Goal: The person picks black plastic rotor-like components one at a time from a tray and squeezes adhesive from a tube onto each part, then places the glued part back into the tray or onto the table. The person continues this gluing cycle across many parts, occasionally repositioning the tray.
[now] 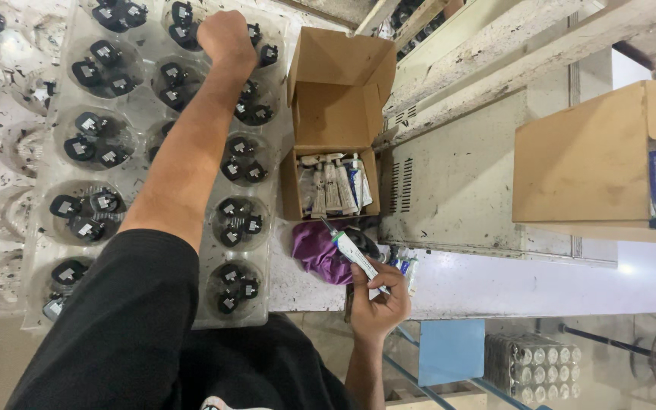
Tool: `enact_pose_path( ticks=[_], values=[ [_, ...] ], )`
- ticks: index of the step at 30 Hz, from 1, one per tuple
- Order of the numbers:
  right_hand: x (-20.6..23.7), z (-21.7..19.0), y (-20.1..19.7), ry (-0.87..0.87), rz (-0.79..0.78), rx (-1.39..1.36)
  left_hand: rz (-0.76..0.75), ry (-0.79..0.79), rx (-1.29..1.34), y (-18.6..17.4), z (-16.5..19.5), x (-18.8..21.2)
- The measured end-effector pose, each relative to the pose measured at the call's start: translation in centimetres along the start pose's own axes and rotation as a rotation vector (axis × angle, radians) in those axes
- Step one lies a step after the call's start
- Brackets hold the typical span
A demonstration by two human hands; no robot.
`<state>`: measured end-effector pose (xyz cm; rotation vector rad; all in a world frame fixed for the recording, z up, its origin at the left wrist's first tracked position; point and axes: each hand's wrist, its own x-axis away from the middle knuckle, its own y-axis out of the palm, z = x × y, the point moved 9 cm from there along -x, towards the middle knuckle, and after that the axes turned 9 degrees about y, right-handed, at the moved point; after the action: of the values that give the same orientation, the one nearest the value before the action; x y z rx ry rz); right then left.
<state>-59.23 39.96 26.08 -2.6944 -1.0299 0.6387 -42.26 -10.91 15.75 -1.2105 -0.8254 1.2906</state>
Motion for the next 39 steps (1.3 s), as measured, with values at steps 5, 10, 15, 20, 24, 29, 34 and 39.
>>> enact_pose_path(
  ticks=[5, 10, 15, 20, 24, 29, 34, 39],
  values=[
    [0.3, -0.2, 0.6, -0.015, -0.008, -0.009, -0.197, 0.005, 0.038, 0.8, -1.3, -0.5],
    [0.7, 0.3, 1.6, 0.069, -0.016, -0.053, -0.051, 0.174, 0.15, -1.3, -3.8, -0.9],
    [1.2, -1.0, 3.4, -0.015, -0.067, -0.128, 0.103, 0.198, 0.374, -3.8, -11.2, 0.9],
    [1.6, -1.2, 5.3, 0.076, -0.066, -0.1, 0.311, 0.245, 0.498, -8.2, -21.8, 6.7],
    [2.1, -3.0, 7.8, -0.034, -0.128, -0.088, 0.487, 0.264, 0.476, -12.4, -31.1, 13.1],
    [3.1, -2.0, 11.8, 0.194, -0.239, -0.411, 0.508, -0.339, 0.893, -11.0, -45.3, 22.7],
    [3.7, 0.1, 16.1, 0.499, -0.319, -0.901, 0.738, -0.543, 0.64, -9.7, -52.8, 35.4],
    [4.8, 2.9, 21.6, 0.975, -0.488, -1.238, 0.674, -0.903, -0.005, -7.4, -54.3, 47.2]
  ],
)
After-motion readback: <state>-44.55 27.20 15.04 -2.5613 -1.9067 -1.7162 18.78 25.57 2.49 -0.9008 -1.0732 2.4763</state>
